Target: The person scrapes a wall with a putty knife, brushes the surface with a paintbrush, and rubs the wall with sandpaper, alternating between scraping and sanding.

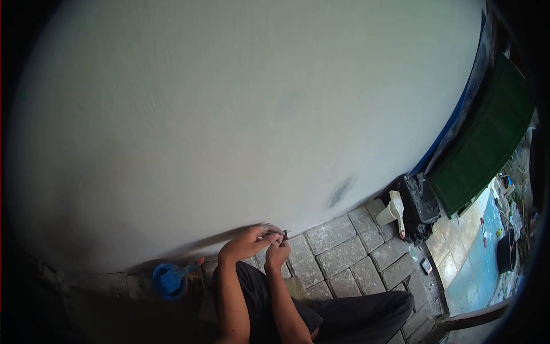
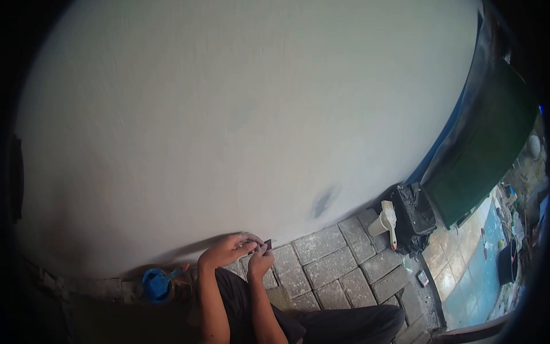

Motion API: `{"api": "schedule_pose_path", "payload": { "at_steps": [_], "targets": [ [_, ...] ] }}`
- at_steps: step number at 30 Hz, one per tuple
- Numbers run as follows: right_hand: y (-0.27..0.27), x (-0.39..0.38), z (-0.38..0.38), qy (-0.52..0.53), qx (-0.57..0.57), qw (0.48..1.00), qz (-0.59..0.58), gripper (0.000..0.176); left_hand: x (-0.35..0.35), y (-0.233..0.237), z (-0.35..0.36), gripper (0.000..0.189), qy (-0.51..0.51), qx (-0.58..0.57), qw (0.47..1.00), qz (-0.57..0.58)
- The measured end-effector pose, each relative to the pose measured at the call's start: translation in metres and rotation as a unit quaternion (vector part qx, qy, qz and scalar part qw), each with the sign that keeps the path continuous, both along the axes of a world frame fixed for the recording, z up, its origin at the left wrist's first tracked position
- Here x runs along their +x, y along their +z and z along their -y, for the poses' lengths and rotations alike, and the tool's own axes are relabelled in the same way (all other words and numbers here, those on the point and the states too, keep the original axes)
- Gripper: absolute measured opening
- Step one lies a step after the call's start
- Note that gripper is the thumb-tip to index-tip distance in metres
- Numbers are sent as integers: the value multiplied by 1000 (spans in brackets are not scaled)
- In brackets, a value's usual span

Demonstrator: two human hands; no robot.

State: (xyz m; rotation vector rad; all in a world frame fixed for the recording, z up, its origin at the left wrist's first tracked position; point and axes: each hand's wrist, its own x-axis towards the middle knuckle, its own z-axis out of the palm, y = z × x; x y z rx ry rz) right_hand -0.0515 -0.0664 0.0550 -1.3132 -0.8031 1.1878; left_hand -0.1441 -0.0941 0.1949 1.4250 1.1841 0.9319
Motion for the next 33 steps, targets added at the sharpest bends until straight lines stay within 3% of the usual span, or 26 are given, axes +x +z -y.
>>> {"api": "schedule_pose_path", "payload": {
  "at_steps": [4, 6, 8, 10, 12, 14, 16, 25, 27, 30, 33],
  "targets": [
    [-2, -3, -8, -44, -47, 996, -67, 34, -5, 2, -5, 32, -3, -15, 1000, -8],
    [10, 1, -1, -8, -21, 1000, 19, 35, -4, 4, -3, 31, 4, -13, 1000, -14],
    [-14, 5, -6, -17, -62, 998, 17, 35, -1, 3, 0, 31, 4, -18, 1000, -9],
    [-1, 3, -10, -24, -93, 995, 10, 35, -4, 6, -5, 31, 5, -15, 1000, -7],
    [9, 2, -2, -27, -2, 999, -22, 34, -3, 4, -3, 31, 10, -11, 1000, 4],
    [-14, 7, -5, -21, -39, 999, 17, 34, -1, 0, -1, 31, 5, -11, 1000, 10],
    [0, 5, -9, -17, -46, 999, -5, 35, -5, 4, -6, 31, 3, 5, 1000, 1],
    [-3, 3, -6, 3, -1, 1000, -11, 34, -3, 11, -2, 31, 13, -10, 1000, -16],
    [-8, 7, -10, -4, -69, 998, 5, 34, -4, 9, -3, 31, 2, -31, 1000, -1],
    [-3, 10, -8, 13, -41, 999, -6, 35, -3, 11, -3, 31, 7, -5, 999, -38],
    [2, 5, -2, 19, -4, 1000, 7, 35, -4, 3, -4, 31, 5, -22, 1000, 1]
  ]
}}
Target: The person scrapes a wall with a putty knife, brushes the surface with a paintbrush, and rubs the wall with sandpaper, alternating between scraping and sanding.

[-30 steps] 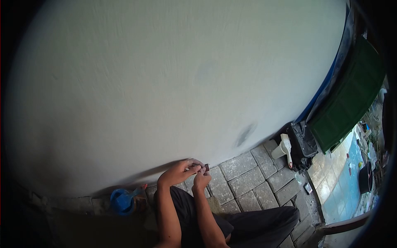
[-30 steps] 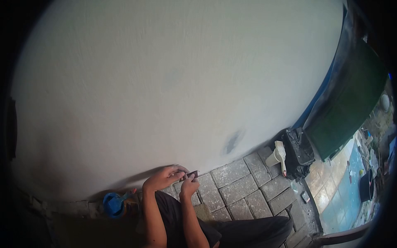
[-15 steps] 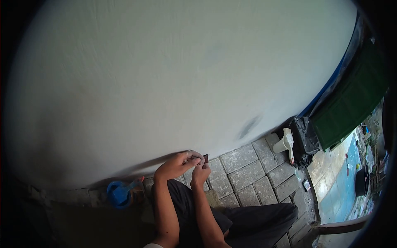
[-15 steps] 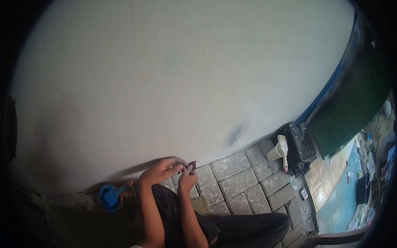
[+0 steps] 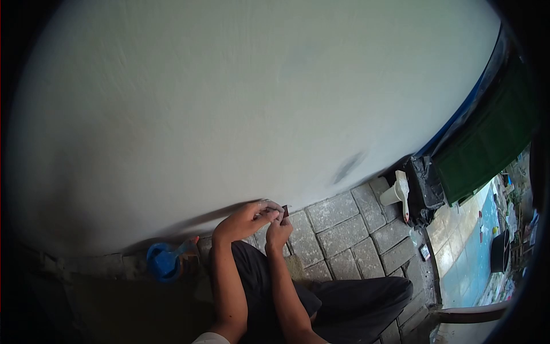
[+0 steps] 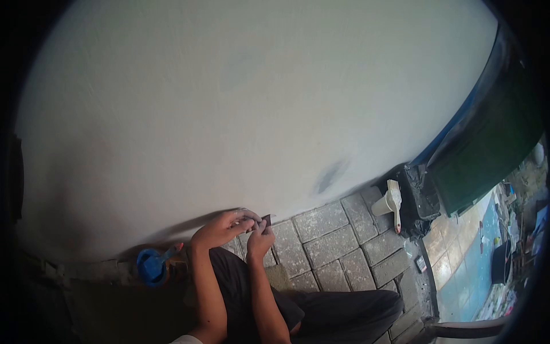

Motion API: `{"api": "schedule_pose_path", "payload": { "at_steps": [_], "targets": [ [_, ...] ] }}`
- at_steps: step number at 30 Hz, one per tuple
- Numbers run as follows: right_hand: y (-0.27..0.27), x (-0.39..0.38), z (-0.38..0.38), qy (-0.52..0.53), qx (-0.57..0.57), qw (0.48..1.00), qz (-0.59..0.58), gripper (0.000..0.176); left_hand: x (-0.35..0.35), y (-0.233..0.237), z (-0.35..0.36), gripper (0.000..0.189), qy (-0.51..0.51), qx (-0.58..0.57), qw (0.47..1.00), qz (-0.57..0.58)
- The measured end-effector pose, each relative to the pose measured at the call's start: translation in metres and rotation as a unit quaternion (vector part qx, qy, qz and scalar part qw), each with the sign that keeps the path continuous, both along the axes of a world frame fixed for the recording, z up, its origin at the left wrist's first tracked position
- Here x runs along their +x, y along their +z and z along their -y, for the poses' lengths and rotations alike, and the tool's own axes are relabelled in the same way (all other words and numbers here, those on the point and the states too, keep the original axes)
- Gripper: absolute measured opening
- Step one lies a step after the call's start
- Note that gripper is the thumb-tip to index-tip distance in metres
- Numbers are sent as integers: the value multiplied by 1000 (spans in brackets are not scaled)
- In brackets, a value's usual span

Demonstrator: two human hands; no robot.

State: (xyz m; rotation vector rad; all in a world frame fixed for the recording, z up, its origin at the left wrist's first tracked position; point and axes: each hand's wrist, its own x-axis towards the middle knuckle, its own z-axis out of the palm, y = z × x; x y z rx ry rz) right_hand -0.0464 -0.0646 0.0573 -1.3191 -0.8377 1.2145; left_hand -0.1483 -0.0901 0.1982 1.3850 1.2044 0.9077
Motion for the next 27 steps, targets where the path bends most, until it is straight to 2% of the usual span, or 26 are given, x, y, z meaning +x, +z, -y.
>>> {"api": "schedule_pose_path", "payload": {
  "at_steps": [13, 16, 18, 22, 27],
  "targets": [
    [-8, 4, -2, 3, 10, 999, 44, 37, 0, 3, 0, 30, 6, 14, 1000, 22],
    [-13, 6, -4, 9, -12, 999, 40, 36, 0, 3, 0, 29, 11, 12, 1000, 21],
    [-20, 8, -9, -34, -41, 999, -11, 35, 0, 2, 1, 29, 11, 12, 1000, 20],
    [-19, 4, -4, -23, -32, 999, -30, 34, -1, -1, -2, 29, 7, -7, 1000, 10],
    [-23, -4, -7, -30, -75, 996, 41, 34, 0, 0, -2, 29, 10, -18, 999, 25]
  ]
}}
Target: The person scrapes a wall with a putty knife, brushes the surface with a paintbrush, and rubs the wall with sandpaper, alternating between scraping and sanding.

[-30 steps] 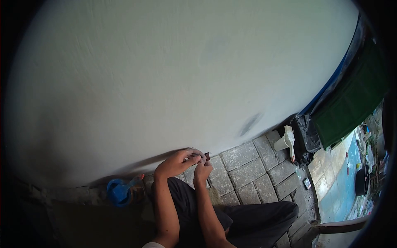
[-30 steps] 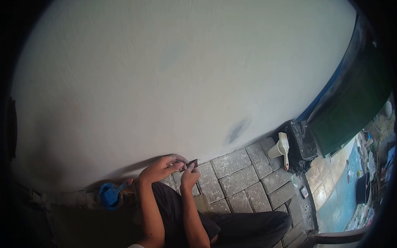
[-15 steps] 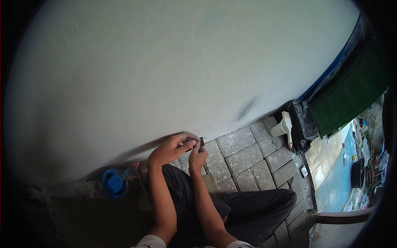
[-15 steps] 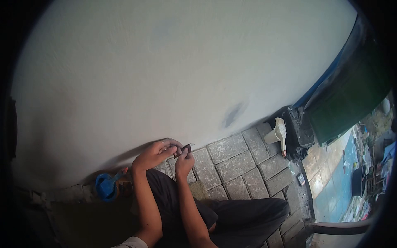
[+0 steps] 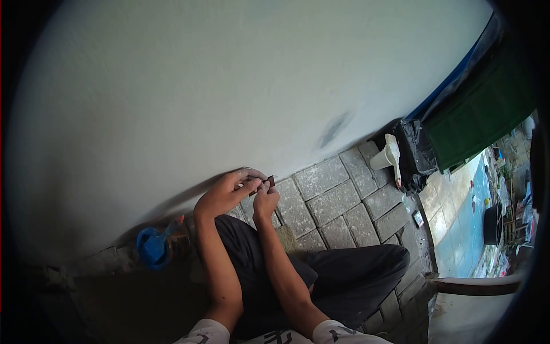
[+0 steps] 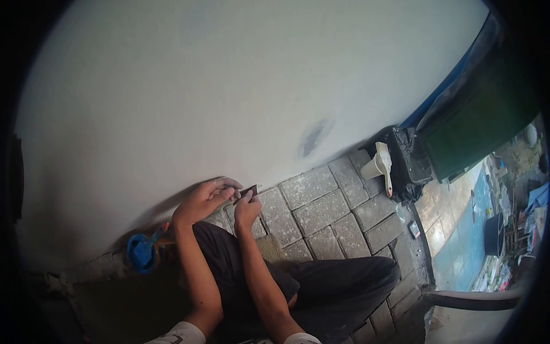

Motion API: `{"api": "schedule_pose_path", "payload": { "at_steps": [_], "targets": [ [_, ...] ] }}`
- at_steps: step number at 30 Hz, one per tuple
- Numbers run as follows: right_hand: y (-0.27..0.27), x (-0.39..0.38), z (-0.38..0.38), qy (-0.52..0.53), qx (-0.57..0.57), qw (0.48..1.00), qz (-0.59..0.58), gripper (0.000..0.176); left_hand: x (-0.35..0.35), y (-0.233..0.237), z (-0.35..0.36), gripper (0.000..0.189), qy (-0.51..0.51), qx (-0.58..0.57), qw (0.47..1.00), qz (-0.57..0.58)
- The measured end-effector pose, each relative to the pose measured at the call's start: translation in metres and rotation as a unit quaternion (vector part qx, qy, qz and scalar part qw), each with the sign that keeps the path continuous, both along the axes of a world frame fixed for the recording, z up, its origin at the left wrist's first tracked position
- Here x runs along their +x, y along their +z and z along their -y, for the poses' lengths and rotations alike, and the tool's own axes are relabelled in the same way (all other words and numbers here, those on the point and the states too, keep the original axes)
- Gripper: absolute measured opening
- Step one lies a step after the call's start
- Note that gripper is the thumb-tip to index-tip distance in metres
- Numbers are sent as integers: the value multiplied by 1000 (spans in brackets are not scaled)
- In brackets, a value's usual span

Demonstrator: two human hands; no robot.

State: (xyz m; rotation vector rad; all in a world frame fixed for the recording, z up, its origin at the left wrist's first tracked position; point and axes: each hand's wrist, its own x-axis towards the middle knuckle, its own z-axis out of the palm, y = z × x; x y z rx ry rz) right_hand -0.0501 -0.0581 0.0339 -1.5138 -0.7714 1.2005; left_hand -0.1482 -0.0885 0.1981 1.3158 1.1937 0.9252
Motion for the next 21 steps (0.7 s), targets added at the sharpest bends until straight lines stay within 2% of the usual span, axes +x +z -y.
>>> {"api": "schedule_pose_path", "payload": {
  "at_steps": [2, 6, 8, 12, 16, 18, 21],
  "targets": [
    [16, 0, 6, 32, 32, 999, -6, 35, -3, -3, -4, 29, -4, 14, 1000, -14],
    [-8, 2, -5, 10, 17, 1000, 21, 35, 1, -3, -2, 30, 11, 16, 999, -40],
    [0, 0, 0, 24, 58, 998, -24, 34, 0, -3, -2, 29, 8, 17, 999, -34],
    [7, 4, -2, 29, 10, 1000, 0, 34, 1, 4, -1, 28, 10, 0, 1000, -28],
    [18, 3, 3, 2, 78, 996, -44, 35, 0, 3, -2, 29, 6, 4, 999, -32],
    [22, 5, 4, 16, 58, 998, 20, 35, 2, 4, 0, 29, 5, 3, 1000, -23],
    [15, 4, 3, 29, 86, 996, 16, 36, 1, 5, -1, 30, 4, 3, 999, -42]
  ]
}}
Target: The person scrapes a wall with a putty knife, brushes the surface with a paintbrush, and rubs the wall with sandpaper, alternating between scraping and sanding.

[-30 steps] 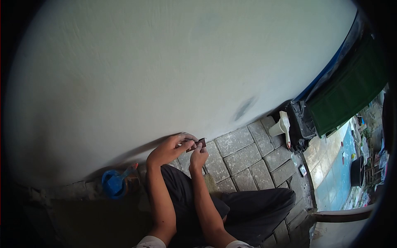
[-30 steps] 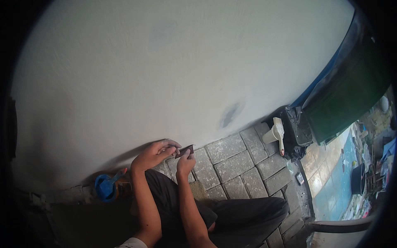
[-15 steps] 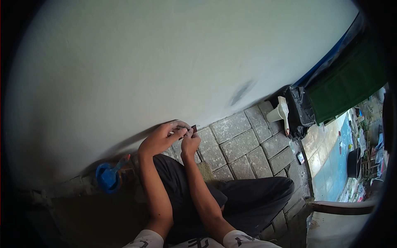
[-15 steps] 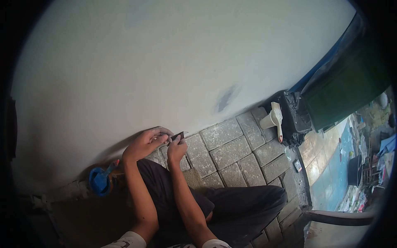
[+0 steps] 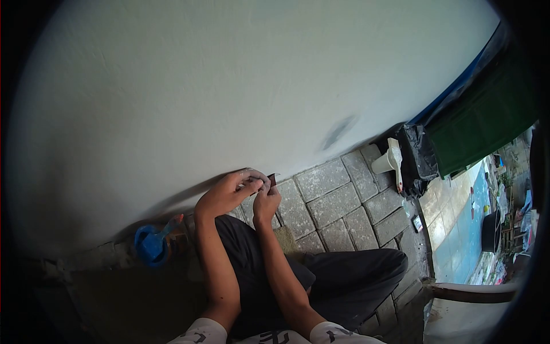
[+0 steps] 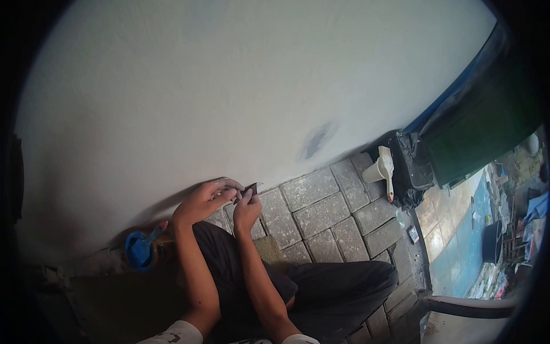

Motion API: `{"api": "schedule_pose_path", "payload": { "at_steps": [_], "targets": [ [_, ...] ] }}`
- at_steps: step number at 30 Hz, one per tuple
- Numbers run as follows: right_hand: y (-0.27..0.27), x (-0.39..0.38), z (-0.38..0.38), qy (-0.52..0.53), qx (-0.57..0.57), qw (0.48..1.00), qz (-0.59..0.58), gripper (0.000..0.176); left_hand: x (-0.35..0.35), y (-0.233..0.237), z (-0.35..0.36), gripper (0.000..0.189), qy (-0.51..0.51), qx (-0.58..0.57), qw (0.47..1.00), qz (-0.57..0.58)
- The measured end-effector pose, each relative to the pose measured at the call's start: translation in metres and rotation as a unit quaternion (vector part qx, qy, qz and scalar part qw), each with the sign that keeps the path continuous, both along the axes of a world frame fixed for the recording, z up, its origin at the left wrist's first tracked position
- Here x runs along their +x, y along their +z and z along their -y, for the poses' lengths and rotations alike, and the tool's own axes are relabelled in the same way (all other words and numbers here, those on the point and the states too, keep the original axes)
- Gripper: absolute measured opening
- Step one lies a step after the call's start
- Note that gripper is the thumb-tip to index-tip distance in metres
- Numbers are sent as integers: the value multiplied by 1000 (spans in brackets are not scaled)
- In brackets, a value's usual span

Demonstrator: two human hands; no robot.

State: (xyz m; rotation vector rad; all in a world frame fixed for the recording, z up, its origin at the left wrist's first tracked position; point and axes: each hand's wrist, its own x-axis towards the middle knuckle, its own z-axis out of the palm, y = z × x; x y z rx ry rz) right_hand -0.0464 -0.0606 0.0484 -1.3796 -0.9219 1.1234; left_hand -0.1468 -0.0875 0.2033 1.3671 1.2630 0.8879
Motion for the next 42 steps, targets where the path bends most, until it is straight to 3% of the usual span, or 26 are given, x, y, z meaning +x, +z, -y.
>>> {"api": "schedule_pose_path", "payload": {
  "at_steps": [4, 6, 9, 11, 13, 14, 18, 21, 23, 25, 30, 32, 35, 39, 42],
  "targets": [
    [-15, -3, -1, -14, 15, 1000, -14, 36, -2, -9, 1, 30, 3, 13, 1000, 17],
    [-19, 1, -9, -19, -50, 998, -19, 35, -1, -8, 1, 31, 7, 22, 1000, 16],
    [-12, 0, -8, -21, -15, 999, -24, 34, -3, -3, 1, 29, 9, -15, 1000, 13],
    [-29, -1, -11, -24, -41, 999, 25, 34, -2, -1, 0, 29, -8, 12, 999, 29],
    [-7, -3, -7, -32, -20, 998, -49, 34, -3, -4, -2, 29, -4, -10, 999, 36],
    [9, -1, 0, -10, -30, 999, -40, 34, -4, -2, -2, 29, -2, -6, 999, 36],
    [-26, 1, -10, -1, -61, 998, -5, 33, -7, -3, 2, 29, -7, -2, 999, 50],
    [4, 1, -1, 9, -32, 999, -37, 34, -9, -8, 2, 30, 12, 21, 999, 29],
    [-7, -1, -2, -3, -5, 1000, -30, 35, -7, -9, 3, 30, 14, 25, 999, 42],
    [-4, 0, -5, -3, -21, 999, 34, 34, -8, -10, 2, 30, 10, 34, 998, 50],
    [-15, 2, -6, 21, -29, 999, 10, 34, -8, -4, 3, 28, -4, 7, 998, 65],
    [-24, 1, -12, -17, -70, 997, 4, 35, -8, -5, 4, 28, -5, 2, 998, 56],
    [7, -1, -1, 2, -20, 999, -37, 34, -10, -3, 0, 28, -1, 9, 999, 45],
    [-23, 5, -13, -5, -73, 996, -55, 34, -10, -6, 3, 29, -6, 15, 999, 40],
    [-7, 1, -8, 6, -12, 998, -60, 34, -11, 0, 2, 29, -2, 13, 999, 41]
  ]
}}
